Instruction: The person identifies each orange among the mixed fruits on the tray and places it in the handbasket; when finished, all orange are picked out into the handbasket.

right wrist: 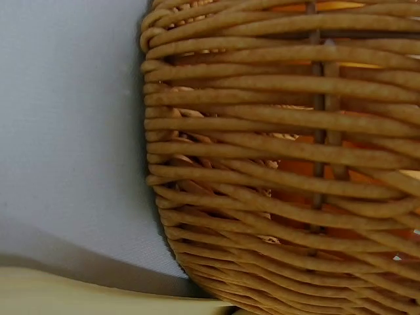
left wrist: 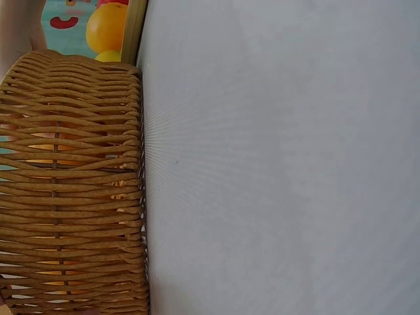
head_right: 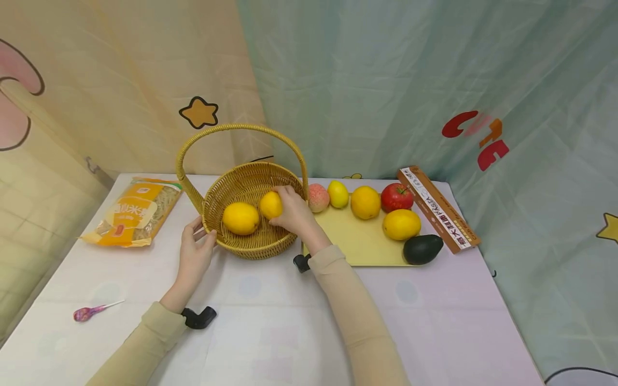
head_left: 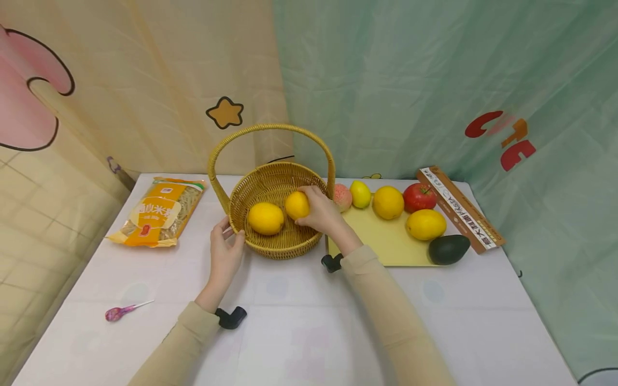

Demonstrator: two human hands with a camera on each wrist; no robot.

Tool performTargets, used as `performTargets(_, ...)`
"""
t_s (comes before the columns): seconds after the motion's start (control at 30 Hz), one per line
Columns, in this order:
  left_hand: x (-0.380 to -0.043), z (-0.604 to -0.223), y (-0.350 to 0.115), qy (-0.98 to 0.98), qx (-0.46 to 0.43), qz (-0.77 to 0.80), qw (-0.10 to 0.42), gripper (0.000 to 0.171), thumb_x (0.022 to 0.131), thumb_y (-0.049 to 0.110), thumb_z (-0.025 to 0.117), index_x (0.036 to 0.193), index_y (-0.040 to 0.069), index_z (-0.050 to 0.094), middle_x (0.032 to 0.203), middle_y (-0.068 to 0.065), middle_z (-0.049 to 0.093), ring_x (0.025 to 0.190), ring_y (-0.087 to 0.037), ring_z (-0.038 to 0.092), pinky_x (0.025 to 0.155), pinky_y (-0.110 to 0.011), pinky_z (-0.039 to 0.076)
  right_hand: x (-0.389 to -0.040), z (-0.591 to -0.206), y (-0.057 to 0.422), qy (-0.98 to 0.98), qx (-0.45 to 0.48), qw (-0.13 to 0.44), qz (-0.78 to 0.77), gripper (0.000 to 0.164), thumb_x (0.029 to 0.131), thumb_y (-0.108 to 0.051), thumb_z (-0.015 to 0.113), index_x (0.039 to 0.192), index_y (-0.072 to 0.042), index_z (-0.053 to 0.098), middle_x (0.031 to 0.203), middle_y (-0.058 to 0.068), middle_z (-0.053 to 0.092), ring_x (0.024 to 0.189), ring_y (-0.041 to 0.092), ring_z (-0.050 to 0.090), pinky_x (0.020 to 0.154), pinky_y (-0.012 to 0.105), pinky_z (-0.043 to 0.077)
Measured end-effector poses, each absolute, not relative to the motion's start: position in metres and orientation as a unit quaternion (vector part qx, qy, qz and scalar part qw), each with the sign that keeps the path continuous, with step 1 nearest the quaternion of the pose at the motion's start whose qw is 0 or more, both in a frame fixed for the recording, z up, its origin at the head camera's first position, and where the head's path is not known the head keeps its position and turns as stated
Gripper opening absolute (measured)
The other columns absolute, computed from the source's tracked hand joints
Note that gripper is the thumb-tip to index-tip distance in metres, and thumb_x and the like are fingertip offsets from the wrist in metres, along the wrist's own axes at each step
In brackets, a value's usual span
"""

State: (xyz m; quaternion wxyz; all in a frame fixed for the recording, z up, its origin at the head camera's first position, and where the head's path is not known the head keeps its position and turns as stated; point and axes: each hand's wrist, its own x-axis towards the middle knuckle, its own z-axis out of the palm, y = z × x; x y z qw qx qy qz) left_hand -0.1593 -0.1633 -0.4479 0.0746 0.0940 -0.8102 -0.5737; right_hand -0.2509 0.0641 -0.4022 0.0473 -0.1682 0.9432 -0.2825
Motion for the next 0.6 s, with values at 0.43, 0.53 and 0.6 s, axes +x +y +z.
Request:
performTargets(0.43,-0.1595,-0.4465,-0.1618,-0.810,0.100,-0.574,0.072,0.057,0.101,0.011,0.048,0.151,0.001,0.024,0.150,-0.020,0.030,0.132,-0.030,0.039,0.081,-0.013,0.047,-0.2568,-0.4084,0.0605,0.956,-0.185,0.031,-0.226,0.076,0.082,-0.018,0.081,0.146,-0.009,0.041,0.145,0.016,0.044,0.131,0.034,0.049,0.107,0.049,0.046)
performTargets(0.53,-0.1595,-0.4465,-0.1618,-0.811,0.101,-0.572,0.073,0.057,0.100,0.011,0.049,0.151,0.001,0.024,0.149,-0.020,0.030,0.132,-0.031,0.039,0.082,-0.014,0.047,-0.2559,-0.4088,0.0604,0.956,-0.186,0.032,-0.226,0.076,0.083,-0.018,0.080,0.147,-0.009,0.040,0.146,0.016,0.043,0.132,0.035,0.048,0.108,0.048,0.045)
performTargets(0.6,-0.1595,-0.4463,-0.1620,-0.812,0.103,-0.570,0.072,0.057,0.101,0.012,0.049,0.151,0.001,0.024,0.150,-0.020,0.030,0.132,-0.031,0.039,0.082,-0.015,0.047,-0.2550,-0.4088,0.0608,0.955,-0.187,0.034,-0.227,0.076,0.084,-0.018,0.079,0.148,-0.009,0.039,0.147,0.016,0.042,0.133,0.035,0.047,0.109,0.048,0.044)
